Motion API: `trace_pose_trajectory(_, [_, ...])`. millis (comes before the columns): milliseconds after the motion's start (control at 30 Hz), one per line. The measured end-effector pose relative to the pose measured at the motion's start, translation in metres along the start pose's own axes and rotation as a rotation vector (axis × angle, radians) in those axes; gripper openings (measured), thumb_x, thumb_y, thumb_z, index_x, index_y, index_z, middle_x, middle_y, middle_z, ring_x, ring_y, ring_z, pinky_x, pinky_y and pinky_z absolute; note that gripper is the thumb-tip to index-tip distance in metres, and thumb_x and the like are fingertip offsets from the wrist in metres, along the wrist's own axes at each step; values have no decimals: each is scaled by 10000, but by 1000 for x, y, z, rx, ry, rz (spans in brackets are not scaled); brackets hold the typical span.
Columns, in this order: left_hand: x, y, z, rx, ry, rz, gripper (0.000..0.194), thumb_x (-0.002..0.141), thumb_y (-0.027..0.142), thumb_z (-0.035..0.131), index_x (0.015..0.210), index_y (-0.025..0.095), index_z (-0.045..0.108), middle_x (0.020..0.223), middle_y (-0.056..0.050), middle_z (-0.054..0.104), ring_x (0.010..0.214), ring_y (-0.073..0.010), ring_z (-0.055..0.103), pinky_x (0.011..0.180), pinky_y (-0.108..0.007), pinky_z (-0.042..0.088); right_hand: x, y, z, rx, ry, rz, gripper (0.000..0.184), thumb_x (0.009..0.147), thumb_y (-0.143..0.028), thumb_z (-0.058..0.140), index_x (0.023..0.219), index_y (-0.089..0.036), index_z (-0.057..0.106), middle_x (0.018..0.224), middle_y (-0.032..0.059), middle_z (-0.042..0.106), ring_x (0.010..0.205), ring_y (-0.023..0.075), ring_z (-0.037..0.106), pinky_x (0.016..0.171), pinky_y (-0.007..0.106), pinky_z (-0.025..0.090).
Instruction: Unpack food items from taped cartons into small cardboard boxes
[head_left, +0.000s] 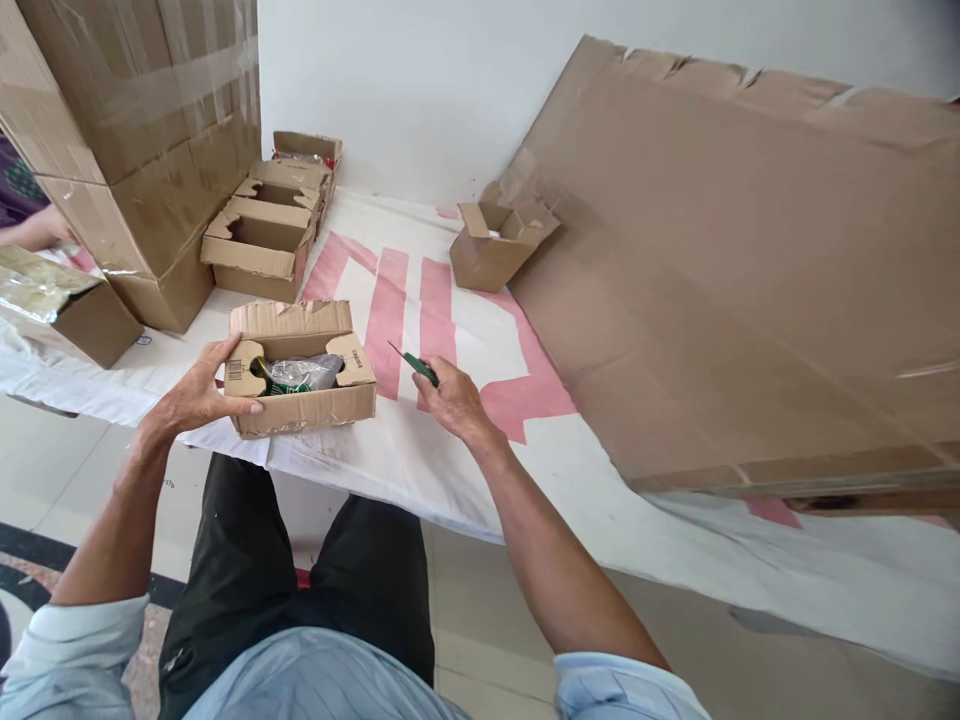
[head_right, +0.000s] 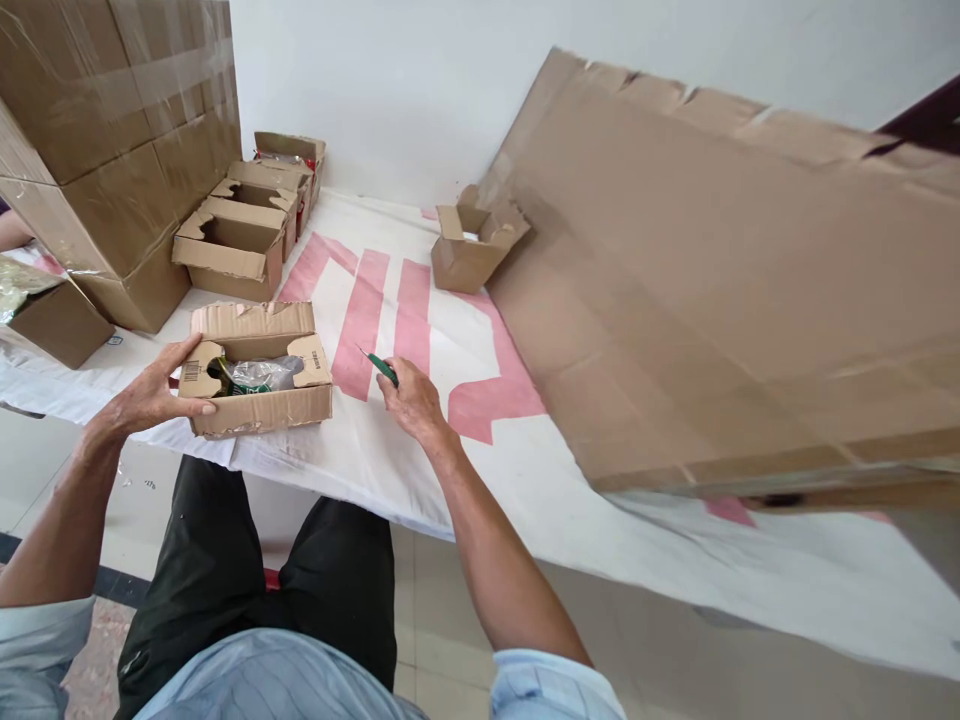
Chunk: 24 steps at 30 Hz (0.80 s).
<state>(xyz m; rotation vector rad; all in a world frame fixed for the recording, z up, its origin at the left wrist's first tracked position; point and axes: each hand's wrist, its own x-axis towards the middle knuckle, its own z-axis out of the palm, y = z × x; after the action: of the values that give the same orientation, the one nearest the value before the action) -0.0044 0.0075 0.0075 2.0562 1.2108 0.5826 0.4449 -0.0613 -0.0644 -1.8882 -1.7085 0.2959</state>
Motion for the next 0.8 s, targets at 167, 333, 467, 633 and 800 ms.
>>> trace_pose_trajectory(167, [-1, 4, -1, -1, -17, 2, 1283, 829, 837, 868, 1874, 298, 353, 1844, -175, 429, 1657, -490, 456, 1207, -556, 601, -30, 37, 31, -170, -53, 57, 313, 1043, -285, 529, 1241, -183, 749, 1268, 203, 786, 1201, 361, 691, 1006, 453, 547])
trace_pose_trajectory(333, [-10, 2, -4, 1, 7, 88, 1198, 839, 972, 772, 1816, 341, 484, 1893, -162, 349, 1688, -511, 425, 1236, -593, 588, -39, 46, 40, -195, -75, 49, 324, 1051, -310, 544, 1264, -178, 750, 1265, 186, 751, 1197, 363, 679, 989, 470, 573])
trace_pose_trajectory(467, [-34, 4, -9, 54, -6, 213, 1301, 698, 996, 878, 1794, 401, 509, 1928, -154, 276, 1733, -538, 351, 1271, -648, 562, -37, 42, 39, -141, -16, 10, 371, 1035, -317, 575, 1341, -180, 736, 1271, 189, 724, 1208, 381, 681, 1011, 525, 610])
trace_pose_trajectory(633, [-57, 20, 4, 253, 56, 289, 864, 959, 744, 846, 1703, 361, 630, 1907, -154, 335, 1727, -488, 395, 1369, -678, 442, -39, 3, 30, -1, 164, -249, 561, 1040, -394, 679, 1568, -212, 629, 1464, 199, 686, 1388, 414, 635, 1210, 654, 558])
trace_pose_trajectory(800, [-49, 30, 22, 339, 198, 381, 361, 1157, 368, 592, 1418, 316, 836, 1680, -135, 655, 1626, -389, 546, 1360, -648, 447, -43, -67, 16, 130, 158, -589, 621, 1032, -497, 816, 1581, -256, 654, 1529, 181, 690, 1432, 406, 654, 1226, 625, 580])
